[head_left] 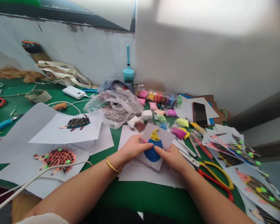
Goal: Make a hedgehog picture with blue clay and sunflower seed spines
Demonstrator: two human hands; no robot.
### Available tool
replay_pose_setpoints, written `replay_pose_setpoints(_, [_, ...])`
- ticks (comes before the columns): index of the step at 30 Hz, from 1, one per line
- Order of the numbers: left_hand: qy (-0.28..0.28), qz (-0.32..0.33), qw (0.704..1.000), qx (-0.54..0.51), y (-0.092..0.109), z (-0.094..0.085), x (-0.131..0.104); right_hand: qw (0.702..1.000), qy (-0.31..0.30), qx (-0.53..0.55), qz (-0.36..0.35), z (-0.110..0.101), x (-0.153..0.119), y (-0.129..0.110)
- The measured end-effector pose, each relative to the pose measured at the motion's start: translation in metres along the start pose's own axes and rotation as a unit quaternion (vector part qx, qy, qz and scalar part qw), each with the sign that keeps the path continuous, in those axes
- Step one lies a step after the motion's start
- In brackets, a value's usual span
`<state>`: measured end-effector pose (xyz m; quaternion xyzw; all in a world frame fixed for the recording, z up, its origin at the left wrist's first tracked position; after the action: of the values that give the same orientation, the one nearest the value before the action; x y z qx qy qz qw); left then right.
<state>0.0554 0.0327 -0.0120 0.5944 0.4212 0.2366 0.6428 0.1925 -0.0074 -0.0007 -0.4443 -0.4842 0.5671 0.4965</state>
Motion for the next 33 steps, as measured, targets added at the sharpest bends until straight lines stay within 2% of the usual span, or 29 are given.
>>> replay_pose_setpoints(3, [0.008, -0.004, 1.000, 0.003, 0.000, -0.001, 0.000, 1.000, -0.008, -0.018, 0.002, 0.001, 0.000, 0.000])
replay_pose_setpoints(7, [-0.024, 0.016, 0.999, -0.021, 0.003, 0.004, 0.000, 0.999, -0.026, -0.026, 0.009, 0.006, 0.000, -0.001])
replay_pose_setpoints(10, [-0.014, 0.008, 1.000, -0.023, 0.001, 0.003, 0.000, 0.999, -0.036, -0.024, 0.012, 0.009, -0.001, -0.002])
replay_pose_setpoints(20, [-0.034, 0.031, 0.999, -0.006, 0.006, 0.005, -0.002, 0.998, 0.034, 0.043, 0.031, -0.006, -0.001, 0.007])
replay_pose_setpoints(26, [-0.007, 0.003, 1.000, -0.009, 0.000, 0.002, -0.001, 0.998, 0.000, 0.050, 0.032, -0.004, 0.001, 0.008])
replay_pose_setpoints(30, [-0.022, 0.011, 1.000, -0.018, 0.005, 0.005, -0.002, 0.999, 0.003, 0.038, 0.026, -0.004, 0.001, 0.006])
replay_pose_setpoints(33, [-0.006, 0.013, 1.000, 0.009, 0.003, 0.002, 0.000, 1.000, 0.003, 0.013, 0.025, -0.004, 0.000, 0.006])
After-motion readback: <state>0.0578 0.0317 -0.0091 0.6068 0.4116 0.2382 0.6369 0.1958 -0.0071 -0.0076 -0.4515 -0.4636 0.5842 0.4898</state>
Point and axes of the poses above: each hand's wrist, its own x-axis towards the middle knuckle, its own z-axis out of the palm, y = z × x, the point moved 7 cm from there along x, towards the middle knuckle, and after that the axes turned 14 degrees about x, right-handed, at the moved point
